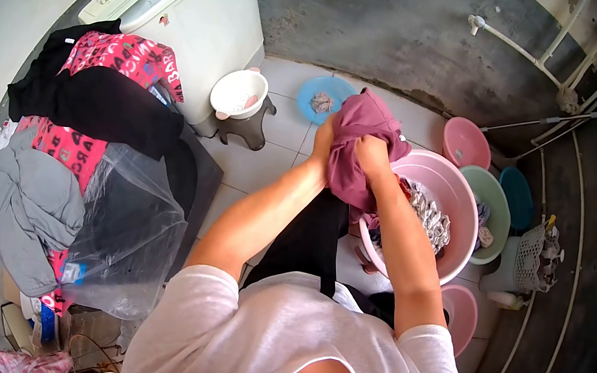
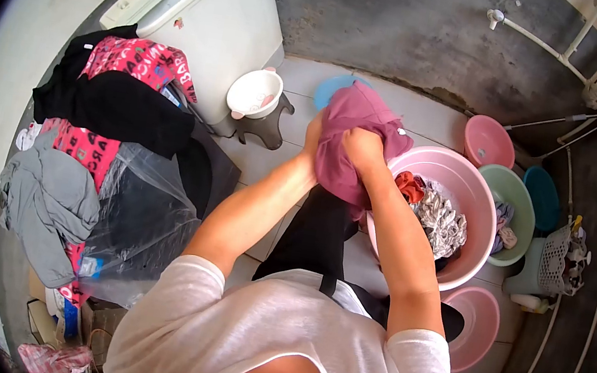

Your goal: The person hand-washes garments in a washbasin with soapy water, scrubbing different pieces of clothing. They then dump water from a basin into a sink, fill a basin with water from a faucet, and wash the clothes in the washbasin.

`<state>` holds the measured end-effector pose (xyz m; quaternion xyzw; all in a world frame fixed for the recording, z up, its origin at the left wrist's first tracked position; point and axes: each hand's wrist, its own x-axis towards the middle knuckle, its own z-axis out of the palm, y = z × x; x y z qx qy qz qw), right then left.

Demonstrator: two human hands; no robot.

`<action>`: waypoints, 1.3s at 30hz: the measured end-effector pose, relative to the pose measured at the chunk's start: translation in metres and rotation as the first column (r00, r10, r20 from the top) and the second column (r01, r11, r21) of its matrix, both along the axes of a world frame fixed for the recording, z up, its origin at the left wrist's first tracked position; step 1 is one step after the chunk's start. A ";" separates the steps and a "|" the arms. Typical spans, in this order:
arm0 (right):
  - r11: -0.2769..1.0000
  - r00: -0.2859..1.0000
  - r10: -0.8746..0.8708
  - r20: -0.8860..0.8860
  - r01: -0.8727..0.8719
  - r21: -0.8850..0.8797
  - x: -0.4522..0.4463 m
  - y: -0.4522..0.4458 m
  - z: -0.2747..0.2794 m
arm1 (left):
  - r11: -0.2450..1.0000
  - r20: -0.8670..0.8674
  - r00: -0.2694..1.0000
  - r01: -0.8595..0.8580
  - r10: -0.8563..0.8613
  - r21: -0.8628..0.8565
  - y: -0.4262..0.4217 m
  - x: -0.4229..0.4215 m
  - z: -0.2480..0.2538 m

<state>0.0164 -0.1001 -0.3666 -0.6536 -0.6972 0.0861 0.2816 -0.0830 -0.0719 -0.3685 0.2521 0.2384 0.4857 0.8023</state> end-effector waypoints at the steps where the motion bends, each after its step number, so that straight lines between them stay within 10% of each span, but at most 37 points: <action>1: 1.000 1.000 -0.004 -0.002 0.004 0.002 -0.002 -0.002 0.002 | 1.000 -0.002 1.000 0.004 -0.004 0.002 0.003 -0.001 0.002; 3: 0.994 1.000 0.028 -0.012 -0.026 0.109 -0.008 -0.006 0.008 | 0.950 -0.305 0.939 -0.061 0.159 0.306 0.007 -0.013 0.006; 5: 0.981 0.968 0.180 -0.176 -0.164 0.098 -0.020 -0.020 0.034 | 0.959 -0.305 0.927 -0.145 0.218 0.245 0.004 -0.030 0.043; 9: 0.768 0.740 0.612 -0.279 -0.471 0.434 -0.039 -0.056 0.087 | 0.415 -0.381 0.627 0.099 0.680 0.904 -0.003 -0.104 0.129; 11: 0.789 0.757 0.611 -0.232 -0.556 0.264 -0.018 -0.082 0.106 | 0.091 -0.139 0.317 0.164 0.938 0.982 -0.016 -0.157 0.199; 12: 0.724 0.701 0.663 -0.264 -0.511 0.463 -0.010 -0.080 0.105 | -0.060 0.041 0.101 0.196 0.994 0.979 -0.020 -0.186 0.233; 14: 0.840 0.637 0.542 -0.548 -0.383 0.385 0.019 -0.089 0.093 | -0.259 0.312 -0.266 0.217 0.912 0.941 -0.015 -0.274 0.294; 16: 0.876 0.542 0.481 -0.689 -0.278 0.394 0.045 -0.098 0.093 | -0.389 0.555 -0.310 0.460 0.772 0.798 -0.020 -0.347 0.333; 17: 0.878 0.524 0.473 -0.709 -0.215 0.427 0.059 -0.103 0.094 | -0.359 0.662 -0.368 0.619 0.654 0.698 -0.020 -0.388 0.348; 19: 0.848 0.596 0.473 -0.649 -0.109 0.518 0.095 -0.118 0.103 | 0.372 0.182 -0.770 0.483 0.612 0.793 0.013 -0.496 0.357; 21: 0.708 0.537 0.590 -0.603 0.015 0.706 0.124 -0.140 0.144 | 0.725 -0.038 -0.952 0.204 0.302 0.658 0.011 -0.518 0.346; 23: 0.545 0.486 0.730 -0.481 0.013 0.839 0.149 -0.165 0.185 | 0.111 -0.060 -0.370 0.116 0.927 0.987 -0.057 -0.338 0.360; 27: 0.430 0.462 0.815 -0.351 -0.076 0.900 0.152 -0.206 0.222 | -0.154 -0.333 0.413 0.793 0.847 0.590 -0.101 -0.191 0.258; 31: 0.453 0.508 0.780 -0.364 -0.058 0.890 0.148 -0.229 0.223 | -0.360 -0.664 0.532 0.846 0.525 0.393 -0.103 -0.118 0.162; 39: 0.499 0.595 0.700 -0.394 -0.014 0.867 0.142 -0.248 0.182 | -0.426 -0.680 0.618 0.779 0.394 0.460 -0.077 -0.057 0.097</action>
